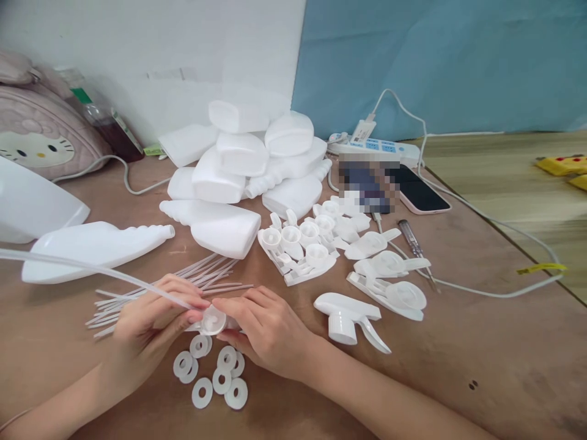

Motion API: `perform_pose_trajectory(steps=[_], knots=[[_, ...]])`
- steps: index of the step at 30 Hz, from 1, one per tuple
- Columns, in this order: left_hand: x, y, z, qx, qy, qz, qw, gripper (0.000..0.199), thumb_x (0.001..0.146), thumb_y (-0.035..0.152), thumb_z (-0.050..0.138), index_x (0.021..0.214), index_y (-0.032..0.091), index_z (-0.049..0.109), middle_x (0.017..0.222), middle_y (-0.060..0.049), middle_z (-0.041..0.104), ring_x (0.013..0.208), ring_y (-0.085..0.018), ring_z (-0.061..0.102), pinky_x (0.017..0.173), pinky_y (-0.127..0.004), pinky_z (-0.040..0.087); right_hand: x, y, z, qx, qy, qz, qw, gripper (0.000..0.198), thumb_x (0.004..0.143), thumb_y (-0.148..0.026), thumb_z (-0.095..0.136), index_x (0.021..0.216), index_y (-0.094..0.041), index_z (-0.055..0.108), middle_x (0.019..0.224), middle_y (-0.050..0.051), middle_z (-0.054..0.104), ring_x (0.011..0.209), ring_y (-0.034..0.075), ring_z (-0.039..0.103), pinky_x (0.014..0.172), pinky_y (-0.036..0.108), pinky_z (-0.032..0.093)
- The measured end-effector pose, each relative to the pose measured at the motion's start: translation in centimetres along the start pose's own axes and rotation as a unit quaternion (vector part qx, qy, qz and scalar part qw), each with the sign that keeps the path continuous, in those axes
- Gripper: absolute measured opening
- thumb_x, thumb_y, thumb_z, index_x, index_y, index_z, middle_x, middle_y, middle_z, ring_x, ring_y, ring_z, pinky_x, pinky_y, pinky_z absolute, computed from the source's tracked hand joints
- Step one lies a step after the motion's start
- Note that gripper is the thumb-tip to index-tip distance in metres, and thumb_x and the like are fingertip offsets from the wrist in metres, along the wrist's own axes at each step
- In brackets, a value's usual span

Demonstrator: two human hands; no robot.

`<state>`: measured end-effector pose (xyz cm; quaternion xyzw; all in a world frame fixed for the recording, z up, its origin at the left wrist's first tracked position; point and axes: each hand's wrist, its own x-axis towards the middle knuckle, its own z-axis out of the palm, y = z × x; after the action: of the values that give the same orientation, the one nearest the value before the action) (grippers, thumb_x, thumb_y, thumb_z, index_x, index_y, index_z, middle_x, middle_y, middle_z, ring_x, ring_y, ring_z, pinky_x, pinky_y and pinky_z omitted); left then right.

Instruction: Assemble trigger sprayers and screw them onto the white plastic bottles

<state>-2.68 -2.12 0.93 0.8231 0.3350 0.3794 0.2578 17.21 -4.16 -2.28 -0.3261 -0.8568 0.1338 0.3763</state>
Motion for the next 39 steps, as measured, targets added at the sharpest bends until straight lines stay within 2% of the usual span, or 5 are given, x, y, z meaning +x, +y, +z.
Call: perform_pose_trajectory(steps=[7,17,22,28,39], knots=[[0.3,0.2,0.6,0.058,0.004,0.009,0.998,0.010,0.082,0.013,0.053,0.075,0.016,0.060,0.073,-0.003,0.056,0.070,-0.013,0.050,0.060,-0.024,0.044,0.0,0.0,-0.1,-0.007,-0.007,0.003,1.000,0.032,0.086,-0.024,0.053,0.116,-0.013,0.046,0.095,0.007,0.067,0.078,0.017,0.059,0.069,0.030,0.048],[0.8,1.3,0.4,0.135,0.020,0.074,0.988,0.009,0.078,0.011,0.059,0.073,0.018,0.060,0.066,-0.002,0.058,0.066,-0.014,0.045,0.061,-0.028,0.038,-0.1,-0.1,0.0,-0.013,0.002,-0.004,1.000,0.029,0.086,-0.025,0.053,0.112,-0.012,0.047,0.093,0.008,0.067,0.077,0.017,0.059,0.067,0.030,0.047],[0.9,1.4,0.4,0.144,-0.007,0.063,0.988,0.011,0.078,0.011,0.058,0.069,0.017,0.057,0.064,-0.001,0.057,0.064,-0.013,0.041,0.059,-0.028,0.033,0.0,0.0,0.1,-0.009,0.004,-0.003,1.000,0.027,0.086,-0.025,0.053,0.109,-0.013,0.048,0.091,0.007,0.066,0.077,0.017,0.059,0.068,0.030,0.047],[1.1,1.8,0.1,0.166,-0.036,0.085,0.982,0.012,0.079,0.011,0.057,0.069,0.016,0.054,0.064,0.000,0.057,0.064,-0.013,0.038,0.059,-0.028,0.027,0.0,-0.2,0.1,-0.003,0.004,-0.005,1.000,0.021,0.088,-0.024,0.049,0.107,-0.015,0.048,0.096,0.006,0.067,0.081,0.017,0.060,0.071,0.030,0.047],[1.0,1.1,0.1,0.152,-0.059,0.086,0.983,0.013,0.081,0.014,0.056,0.068,0.016,0.054,0.063,0.000,0.055,0.061,-0.012,0.038,0.059,-0.028,0.028,-0.2,-0.2,0.0,0.021,-0.021,0.021,0.999,0.022,0.088,-0.025,0.048,0.109,-0.017,0.048,0.100,0.006,0.065,0.090,0.017,0.060,0.077,0.030,0.046]])
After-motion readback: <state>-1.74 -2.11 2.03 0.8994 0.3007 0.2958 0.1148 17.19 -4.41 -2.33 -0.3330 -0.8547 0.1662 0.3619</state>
